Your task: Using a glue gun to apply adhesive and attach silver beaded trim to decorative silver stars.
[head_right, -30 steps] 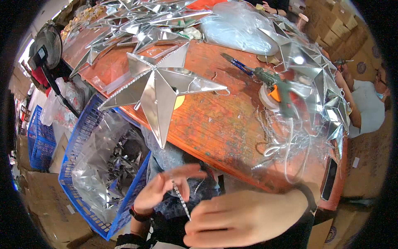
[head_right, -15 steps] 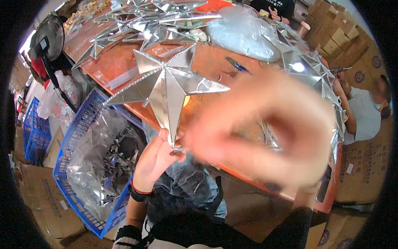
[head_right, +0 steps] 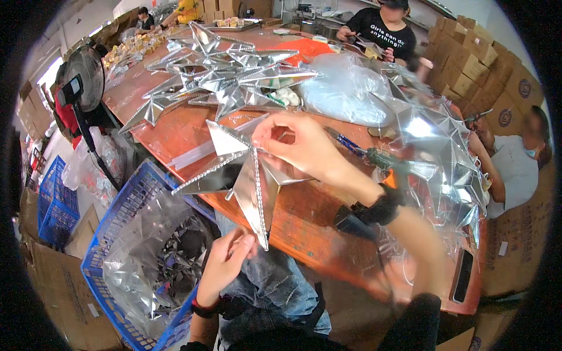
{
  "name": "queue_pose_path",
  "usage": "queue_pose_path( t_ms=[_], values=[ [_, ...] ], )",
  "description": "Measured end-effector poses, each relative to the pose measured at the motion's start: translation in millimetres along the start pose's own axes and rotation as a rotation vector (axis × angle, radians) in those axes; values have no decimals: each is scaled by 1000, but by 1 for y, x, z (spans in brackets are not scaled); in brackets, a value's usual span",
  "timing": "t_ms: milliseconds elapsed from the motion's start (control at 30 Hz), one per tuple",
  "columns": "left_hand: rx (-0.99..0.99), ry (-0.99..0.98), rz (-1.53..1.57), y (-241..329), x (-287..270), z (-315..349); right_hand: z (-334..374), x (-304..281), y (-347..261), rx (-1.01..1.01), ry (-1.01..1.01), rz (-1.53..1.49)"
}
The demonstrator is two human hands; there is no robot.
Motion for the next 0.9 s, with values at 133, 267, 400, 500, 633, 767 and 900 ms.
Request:
queue_pose_path(
  t_ms=[133, 267, 400, 500, 633, 767, 900],
  values=[
    [517, 480, -645, 41, -6, 5, -3, -2, 21, -54, 10, 34],
    [557, 679, -894, 61, -15, 3, -5, 6, 26, -44, 25, 12],
    [586, 660, -965, 67, -19, -16, -3, 4, 25, -16, 49, 79],
    [581, 653, -1013, 68, -20, -27, -3, 5, 26, -28, 15, 107],
    [601, 674, -1029, 68, -21, -35, -3, 6, 24, -23, 13, 129],
    [601, 698, -1041, 67, -23, -39, -3, 9, 23, -10, 23, 125],
    [603, 691, -1047, 66, -25, -42, -2, 8, 25, -23, 58, 124]
  ],
)
Point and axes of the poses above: each hand's wrist, its own z-axis away from the middle knuckle, its own x-axis out of the palm, y = z × x, the point moved 3 cm from there along -z, towards the middle knuckle, and after that the axes turned 7 degrees about -z, right-handed, at the moved point
